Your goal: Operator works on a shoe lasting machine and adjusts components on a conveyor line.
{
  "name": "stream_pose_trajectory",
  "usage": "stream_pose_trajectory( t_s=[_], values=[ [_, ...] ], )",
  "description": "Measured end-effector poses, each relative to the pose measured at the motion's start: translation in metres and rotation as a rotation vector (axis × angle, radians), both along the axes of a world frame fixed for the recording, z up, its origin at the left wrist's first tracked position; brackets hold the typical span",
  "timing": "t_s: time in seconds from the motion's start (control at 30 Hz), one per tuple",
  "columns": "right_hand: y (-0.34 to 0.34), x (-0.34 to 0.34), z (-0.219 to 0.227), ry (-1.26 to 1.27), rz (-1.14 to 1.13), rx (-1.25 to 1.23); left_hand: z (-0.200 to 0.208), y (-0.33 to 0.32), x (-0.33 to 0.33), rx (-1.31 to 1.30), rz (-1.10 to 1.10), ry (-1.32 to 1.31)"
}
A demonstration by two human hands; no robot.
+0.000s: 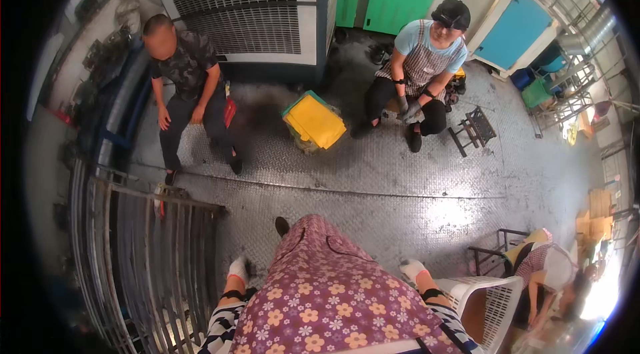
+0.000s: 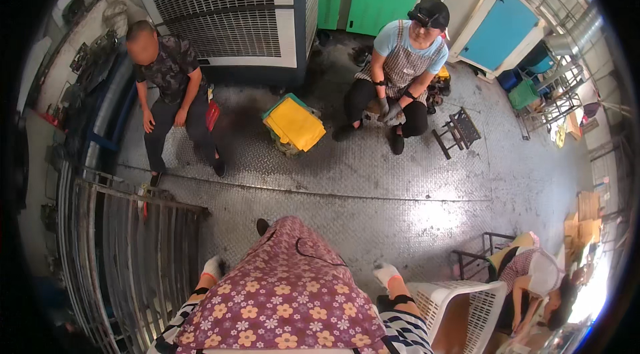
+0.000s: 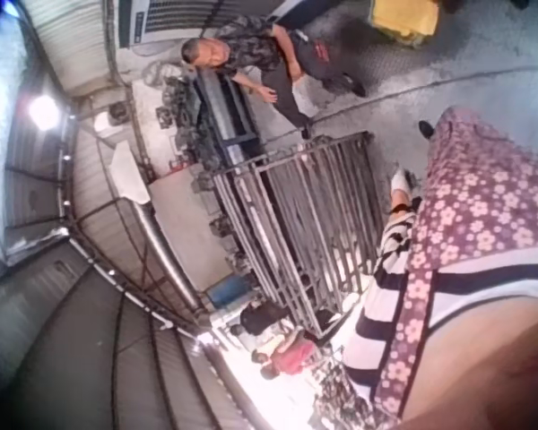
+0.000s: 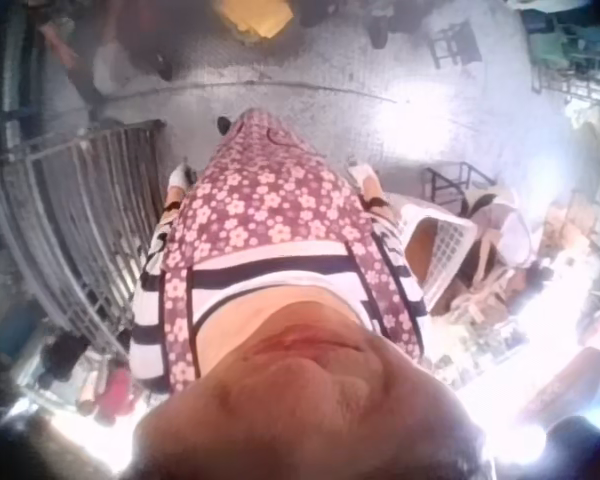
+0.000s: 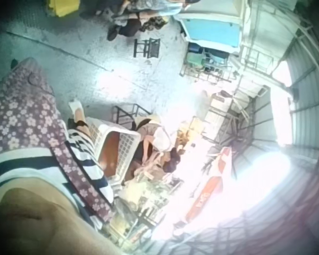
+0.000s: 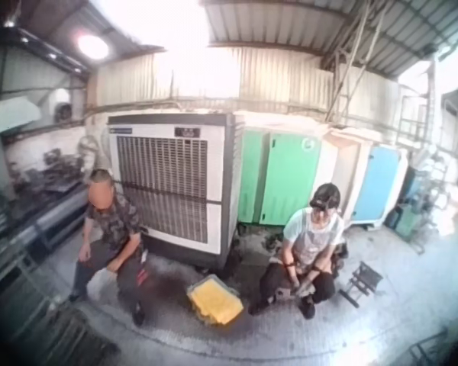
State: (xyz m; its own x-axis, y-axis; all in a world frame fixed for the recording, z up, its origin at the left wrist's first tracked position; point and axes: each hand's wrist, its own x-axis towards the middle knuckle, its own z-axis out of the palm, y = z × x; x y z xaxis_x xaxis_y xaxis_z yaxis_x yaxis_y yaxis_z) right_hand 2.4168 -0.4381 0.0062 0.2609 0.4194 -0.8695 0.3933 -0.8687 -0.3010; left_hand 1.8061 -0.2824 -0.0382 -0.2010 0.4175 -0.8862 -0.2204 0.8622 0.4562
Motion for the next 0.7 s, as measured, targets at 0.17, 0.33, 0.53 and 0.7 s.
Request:
stream_pose_trajectory(
  t_s=[0.17,0.33,0.53,0.7],
  values=[
    [-0.016,-0.002,-0.01,-0.061,-0.005,0.081,0.027,0.004,0.011,-0.048,0.094,0.117],
    [-0.017,0.003,-0.044,-0.272,0.373,0.025,-0.009,0.031,-0.008,0.129,0.137,0.097],
    [-0.019,-0.007,-0.04,-0.223,0.49,0.002,-0.022,0.053,0.007,-0.011,-0.097,0.14],
    [-0.006,-0.012,-0.023,-0.153,0.396,-0.036,-0.022,0.015,-0.031,0.171,-0.514,0.137]
  ],
)
